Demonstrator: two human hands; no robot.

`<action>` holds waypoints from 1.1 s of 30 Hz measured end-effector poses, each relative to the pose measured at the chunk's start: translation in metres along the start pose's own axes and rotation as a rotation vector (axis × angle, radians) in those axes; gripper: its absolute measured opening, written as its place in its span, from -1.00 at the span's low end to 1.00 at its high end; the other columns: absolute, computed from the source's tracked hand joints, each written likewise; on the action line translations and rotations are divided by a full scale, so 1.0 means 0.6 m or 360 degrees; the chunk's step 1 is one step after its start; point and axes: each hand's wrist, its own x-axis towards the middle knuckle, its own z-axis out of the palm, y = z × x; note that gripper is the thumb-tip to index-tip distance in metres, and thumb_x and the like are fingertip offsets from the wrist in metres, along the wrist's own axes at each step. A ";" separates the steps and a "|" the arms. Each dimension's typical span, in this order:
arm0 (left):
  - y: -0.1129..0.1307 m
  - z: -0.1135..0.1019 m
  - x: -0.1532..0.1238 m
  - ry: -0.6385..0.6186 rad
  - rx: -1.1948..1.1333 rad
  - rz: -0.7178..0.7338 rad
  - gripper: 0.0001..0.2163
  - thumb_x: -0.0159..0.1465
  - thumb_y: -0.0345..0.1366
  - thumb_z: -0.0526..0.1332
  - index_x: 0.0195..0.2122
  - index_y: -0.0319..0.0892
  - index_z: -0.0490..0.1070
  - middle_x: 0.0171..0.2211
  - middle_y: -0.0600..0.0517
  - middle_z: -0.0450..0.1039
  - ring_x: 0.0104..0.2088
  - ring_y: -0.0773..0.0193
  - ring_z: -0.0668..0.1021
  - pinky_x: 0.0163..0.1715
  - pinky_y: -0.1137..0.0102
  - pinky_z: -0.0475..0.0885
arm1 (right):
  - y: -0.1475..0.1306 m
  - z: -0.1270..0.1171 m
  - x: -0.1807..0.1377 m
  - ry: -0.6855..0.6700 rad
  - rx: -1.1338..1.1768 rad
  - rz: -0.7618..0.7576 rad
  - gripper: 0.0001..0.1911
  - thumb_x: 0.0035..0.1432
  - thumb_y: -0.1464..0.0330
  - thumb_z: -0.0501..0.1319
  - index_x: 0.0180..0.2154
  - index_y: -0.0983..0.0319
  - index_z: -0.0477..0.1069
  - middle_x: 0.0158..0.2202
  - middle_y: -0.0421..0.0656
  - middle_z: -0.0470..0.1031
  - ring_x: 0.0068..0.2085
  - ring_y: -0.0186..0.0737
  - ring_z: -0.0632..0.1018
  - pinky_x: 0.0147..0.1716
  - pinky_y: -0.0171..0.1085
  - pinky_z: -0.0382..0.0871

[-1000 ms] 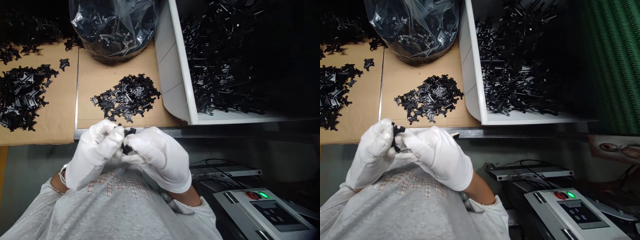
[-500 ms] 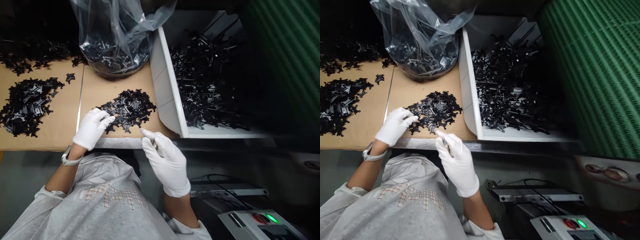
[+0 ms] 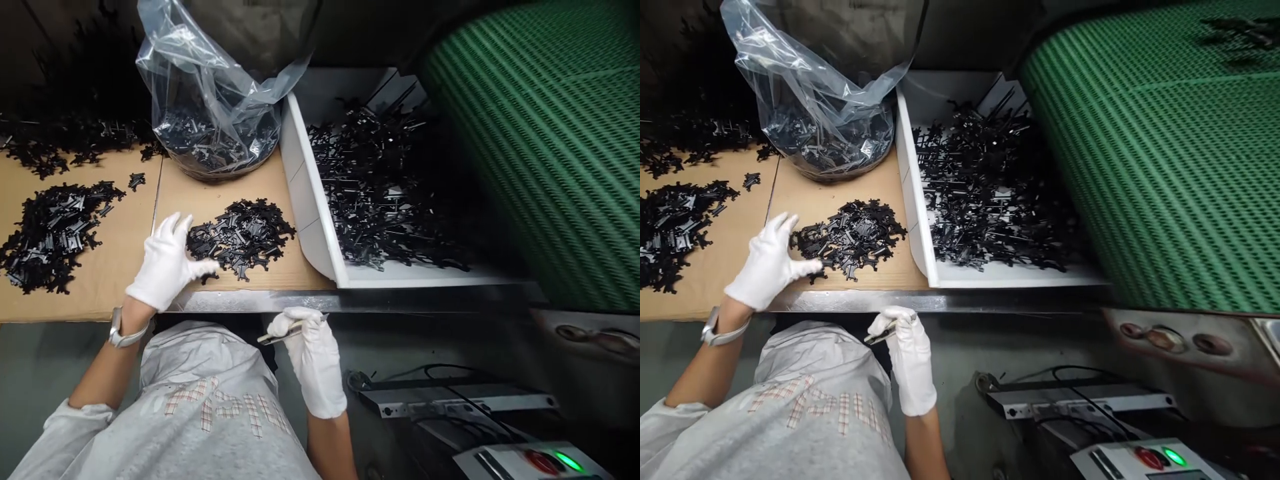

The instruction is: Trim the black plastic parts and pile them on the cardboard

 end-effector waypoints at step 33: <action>0.122 -0.046 0.156 0.0444 -0.0643 0.0318 -0.49 0.28 -0.08 0.11 0.20 -0.21 0.23 0.14 -0.16 0.35 0.14 0.08 0.43 0.20 0.19 0.31 | 0.020 -0.064 -0.011 0.0191 0.0245 0.0053 -0.76 0.22 0.17 0.17 -0.14 0.14 0.44 -0.44 -0.26 0.42 -0.36 -0.32 0.45 -0.28 -0.26 0.42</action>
